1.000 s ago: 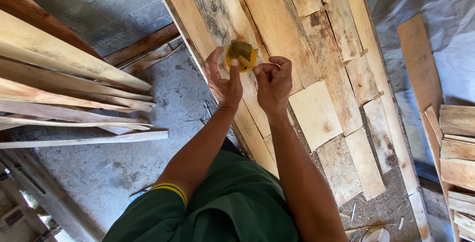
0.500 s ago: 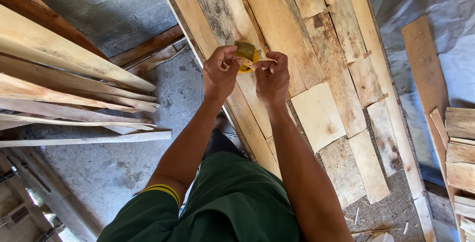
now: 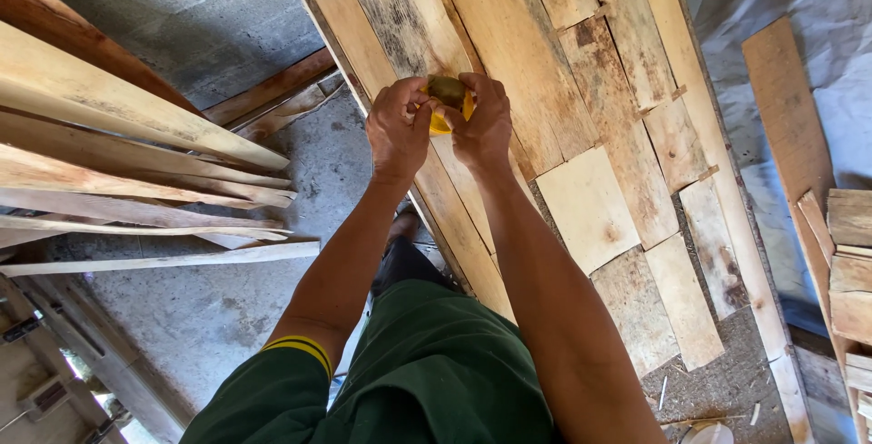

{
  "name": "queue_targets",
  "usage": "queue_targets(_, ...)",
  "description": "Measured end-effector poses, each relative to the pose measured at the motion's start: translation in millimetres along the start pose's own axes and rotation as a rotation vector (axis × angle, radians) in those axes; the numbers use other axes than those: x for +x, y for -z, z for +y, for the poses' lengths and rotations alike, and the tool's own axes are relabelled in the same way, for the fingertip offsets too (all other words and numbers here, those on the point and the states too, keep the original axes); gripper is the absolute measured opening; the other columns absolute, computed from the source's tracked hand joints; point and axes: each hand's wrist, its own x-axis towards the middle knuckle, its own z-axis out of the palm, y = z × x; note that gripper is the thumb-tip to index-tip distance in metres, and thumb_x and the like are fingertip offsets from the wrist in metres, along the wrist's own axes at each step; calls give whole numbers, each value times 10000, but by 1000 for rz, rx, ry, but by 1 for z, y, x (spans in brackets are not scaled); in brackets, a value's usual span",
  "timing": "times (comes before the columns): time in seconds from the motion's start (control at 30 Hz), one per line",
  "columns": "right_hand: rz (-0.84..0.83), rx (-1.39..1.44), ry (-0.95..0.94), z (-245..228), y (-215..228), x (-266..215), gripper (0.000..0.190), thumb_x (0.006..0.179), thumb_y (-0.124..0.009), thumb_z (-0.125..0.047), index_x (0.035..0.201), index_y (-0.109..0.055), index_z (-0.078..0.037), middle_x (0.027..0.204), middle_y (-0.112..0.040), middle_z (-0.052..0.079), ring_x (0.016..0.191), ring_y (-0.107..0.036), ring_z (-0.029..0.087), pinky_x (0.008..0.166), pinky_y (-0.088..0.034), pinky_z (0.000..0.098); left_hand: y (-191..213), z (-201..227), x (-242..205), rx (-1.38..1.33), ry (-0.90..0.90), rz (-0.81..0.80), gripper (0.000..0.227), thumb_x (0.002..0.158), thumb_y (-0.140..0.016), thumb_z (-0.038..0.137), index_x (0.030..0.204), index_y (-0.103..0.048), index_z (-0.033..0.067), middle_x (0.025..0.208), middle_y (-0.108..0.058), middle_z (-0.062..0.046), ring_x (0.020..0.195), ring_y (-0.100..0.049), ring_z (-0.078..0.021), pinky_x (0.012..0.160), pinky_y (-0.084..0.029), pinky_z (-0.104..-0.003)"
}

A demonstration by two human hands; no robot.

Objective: Applying wood glue and arranging small wooden planks to create a decorative surface.

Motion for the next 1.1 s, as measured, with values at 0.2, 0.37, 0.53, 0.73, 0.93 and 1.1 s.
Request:
queue_targets(0.2, -43, 38, -72, 12, -9, 1, 497, 772, -865, -76, 1219, -648, -83, 1175, -680, 106, 1073, -673, 265, 950, -546, 378, -2, 2, 2, -18, 73, -15, 267, 879, -753, 11, 1119, -649, 62, 894, -744, -59, 758, -698, -178, 716, -575, -332)
queue_targets(0.37, -119, 189, -102, 31, -10, 7, 528, 806, -837, -86, 1283, -612, -70, 1234, -684, 100, 1123, -670, 231, 973, -551, 351, -4, -3, 0, -32, 73, 6, 299, 871, -755, 4, 1140, -638, 65, 882, -750, -54, 734, -696, -159, 666, -573, -310)
queue_targets(0.53, -132, 236, -133, 21, -9, 7, 522, 819, -867, -154, 1269, -619, -60, 1212, -700, 105, 1093, -682, 225, 945, -568, 356, -4, -11, 1, -24, 18, -6, 293, 887, -760, -16, 1139, -637, 66, 894, -752, -62, 738, -696, -159, 681, -575, -312)
queue_targets(0.73, -58, 84, -143, 26, -13, 5, 471, 779, -872, -133, 1198, -665, -72, 1149, -720, 106, 1006, -709, 241, 884, -574, 370, 5, -18, 9, -144, 111, 0, 278, 895, -739, -55, 1122, -622, 53, 909, -770, -48, 762, -717, -91, 619, -540, -254)
queue_targets(0.93, 71, 240, -52, 8, 3, -9, 405, 864, -815, -93, 1231, -648, -63, 1126, -720, 93, 959, -691, 213, 851, -589, 346, 19, -36, 15, -614, 216, 10, 379, 912, -767, -93, 1224, -564, -17, 930, -708, -76, 770, -617, -59, 663, -490, -194)
queue_targets(1.1, -41, 444, 2, 10, 4, -19, 303, 1004, -718, -79, 1295, -638, -49, 1088, -755, 53, 996, -703, 160, 847, -571, 316, 15, -31, 9, -618, 295, -153, 482, 885, -781, -93, 1289, -534, 0, 927, -706, -59, 766, -630, -46, 656, -509, -181)
